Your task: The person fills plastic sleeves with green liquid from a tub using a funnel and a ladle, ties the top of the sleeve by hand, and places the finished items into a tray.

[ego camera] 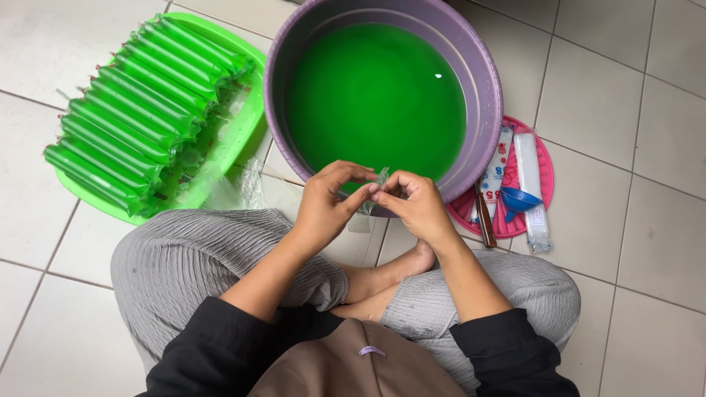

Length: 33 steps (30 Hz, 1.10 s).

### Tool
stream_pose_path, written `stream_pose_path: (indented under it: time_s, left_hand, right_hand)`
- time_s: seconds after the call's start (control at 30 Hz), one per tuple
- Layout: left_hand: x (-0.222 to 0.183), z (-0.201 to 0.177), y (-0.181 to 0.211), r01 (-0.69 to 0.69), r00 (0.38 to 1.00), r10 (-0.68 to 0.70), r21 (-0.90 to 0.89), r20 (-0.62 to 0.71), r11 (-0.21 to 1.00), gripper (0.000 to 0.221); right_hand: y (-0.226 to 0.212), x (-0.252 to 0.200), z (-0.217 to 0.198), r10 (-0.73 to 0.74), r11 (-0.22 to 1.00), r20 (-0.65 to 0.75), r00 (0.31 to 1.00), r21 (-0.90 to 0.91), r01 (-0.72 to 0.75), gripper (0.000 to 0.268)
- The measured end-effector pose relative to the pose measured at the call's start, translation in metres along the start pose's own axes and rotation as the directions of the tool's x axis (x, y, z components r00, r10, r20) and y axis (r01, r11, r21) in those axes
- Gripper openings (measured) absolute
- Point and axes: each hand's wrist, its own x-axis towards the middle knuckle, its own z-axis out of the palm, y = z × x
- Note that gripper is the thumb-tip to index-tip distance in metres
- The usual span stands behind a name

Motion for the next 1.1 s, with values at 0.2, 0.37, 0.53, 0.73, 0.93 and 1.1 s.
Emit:
stream_pose_path:
  time_s: [0.2,0.37,0.53,0.73,0.93,1.1]
  left_hand:
    - [-0.006,0.009,-0.022,0.138,0.986,-0.144,-0.082,-0.084,0.987,0.009]
    - [0.0,0.007,-0.029,0.246,0.955,-0.273,-0.2,-0.117,0.948,0.011]
    - [0.006,0.003,-0.024,0.238,0.948,-0.279,-0.243,-0.151,0.94,0.011]
    - [0.01,0.0,-0.024,0.206,0.939,-0.27,-0.278,-0.214,0.938,0.012]
    - [0.005,0.006,0.0,0.187,0.923,-0.267,-0.283,-0.277,0.941,0.012]
    - [-0.005,0.004,0.088,0.039,0.924,-0.151,-0.305,-0.352,0.951,0.011]
  right_hand:
    - [0.006,-0.002,0.004,0.029,1.0,-0.015,0.999,0.005,-0.029,0.022]
    - [-0.026,0.003,-0.052,-0.053,0.976,-0.246,0.968,-0.217,-0.001,0.02]
    - [0.028,0.003,-0.197,-0.01,0.543,-0.444,0.896,-0.754,-0.368,0.03]
    - [0.1,-0.035,-0.272,0.76,0.214,-0.269,0.592,-0.756,-0.619,0.084]
    - [0.057,-0.056,-0.24,0.756,0.423,-0.232,0.613,-0.542,-0.726,0.092]
    - [0.132,-0.056,-0.272,0.619,0.288,-0.337,0.71,-0.743,-0.604,0.09]
